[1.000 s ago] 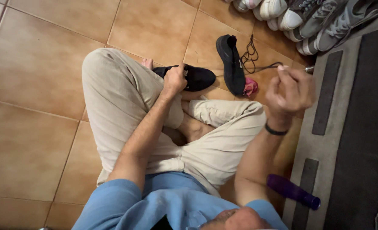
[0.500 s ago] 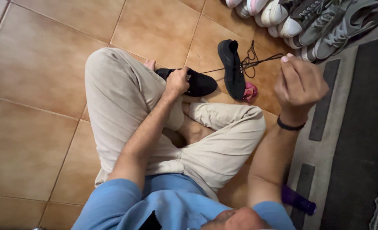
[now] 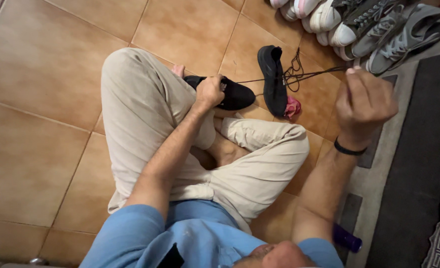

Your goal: The person sits on the floor and wipes a black slip-on shoe with a pink cloth. They then pick up a shoelace and thread it through the eyelets of the shoe.

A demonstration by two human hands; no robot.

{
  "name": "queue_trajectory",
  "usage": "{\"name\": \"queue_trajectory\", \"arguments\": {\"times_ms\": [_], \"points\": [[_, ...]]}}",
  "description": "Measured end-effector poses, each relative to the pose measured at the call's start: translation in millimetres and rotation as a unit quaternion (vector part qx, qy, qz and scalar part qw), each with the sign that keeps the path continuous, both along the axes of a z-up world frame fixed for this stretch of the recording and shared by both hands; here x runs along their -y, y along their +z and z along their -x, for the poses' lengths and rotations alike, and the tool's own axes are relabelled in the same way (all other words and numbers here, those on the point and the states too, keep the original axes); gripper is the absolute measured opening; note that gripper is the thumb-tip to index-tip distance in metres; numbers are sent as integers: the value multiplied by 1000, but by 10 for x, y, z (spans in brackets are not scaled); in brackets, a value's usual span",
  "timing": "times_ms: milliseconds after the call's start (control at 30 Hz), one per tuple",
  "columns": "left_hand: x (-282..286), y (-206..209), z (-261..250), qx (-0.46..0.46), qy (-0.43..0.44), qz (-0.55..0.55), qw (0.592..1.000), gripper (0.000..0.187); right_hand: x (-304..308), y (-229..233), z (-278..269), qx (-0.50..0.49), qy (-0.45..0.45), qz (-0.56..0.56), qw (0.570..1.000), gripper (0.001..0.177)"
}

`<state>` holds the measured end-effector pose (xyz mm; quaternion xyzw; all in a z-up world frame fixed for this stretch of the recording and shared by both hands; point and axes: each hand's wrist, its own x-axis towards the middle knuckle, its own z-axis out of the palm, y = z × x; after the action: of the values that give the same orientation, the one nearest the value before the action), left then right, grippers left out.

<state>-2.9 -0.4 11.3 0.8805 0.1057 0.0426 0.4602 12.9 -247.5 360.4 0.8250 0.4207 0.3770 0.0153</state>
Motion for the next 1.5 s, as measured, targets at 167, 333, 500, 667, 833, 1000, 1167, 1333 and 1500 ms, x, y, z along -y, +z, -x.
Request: {"name": "queue_trajectory", "arguments": {"times_ms": [167,333,500,667,833,1000,1167,1333,1500], "points": [[-23,49,-40,-34,11,46,998,33,354,-292,-122,-4,-48,-61,997,22],[-19,95,-31,-84,-2,21,996,32,725,-633,27,-66,-201,-145,966,25],[-23,42,-28,-70,-82,-16,994,64,1163,-889,162,-204,-246,-357,878,20],[-17,-71,-3,-69,-141,-39,987,81,1351,-1359,459,-414,-77,-705,570,15],[3,-192,-19,-73,-146,-52,985,72,1142,-1886,535,-481,79,-821,297,11],[-1,-262,-18,-41,-130,-67,988,87,1071,-1988,220,-420,136,-870,222,10],[-34,-429,-122,-66,-122,-27,990,70,1119,-1812,23,-390,187,-848,306,21],[-1,-373,-349,-183,-111,131,968,67,614,-1715,-80,-458,174,-735,470,28],[124,-474,-567,-265,-113,140,947,72,272,-1873,-310,-538,134,-635,539,28]]}}
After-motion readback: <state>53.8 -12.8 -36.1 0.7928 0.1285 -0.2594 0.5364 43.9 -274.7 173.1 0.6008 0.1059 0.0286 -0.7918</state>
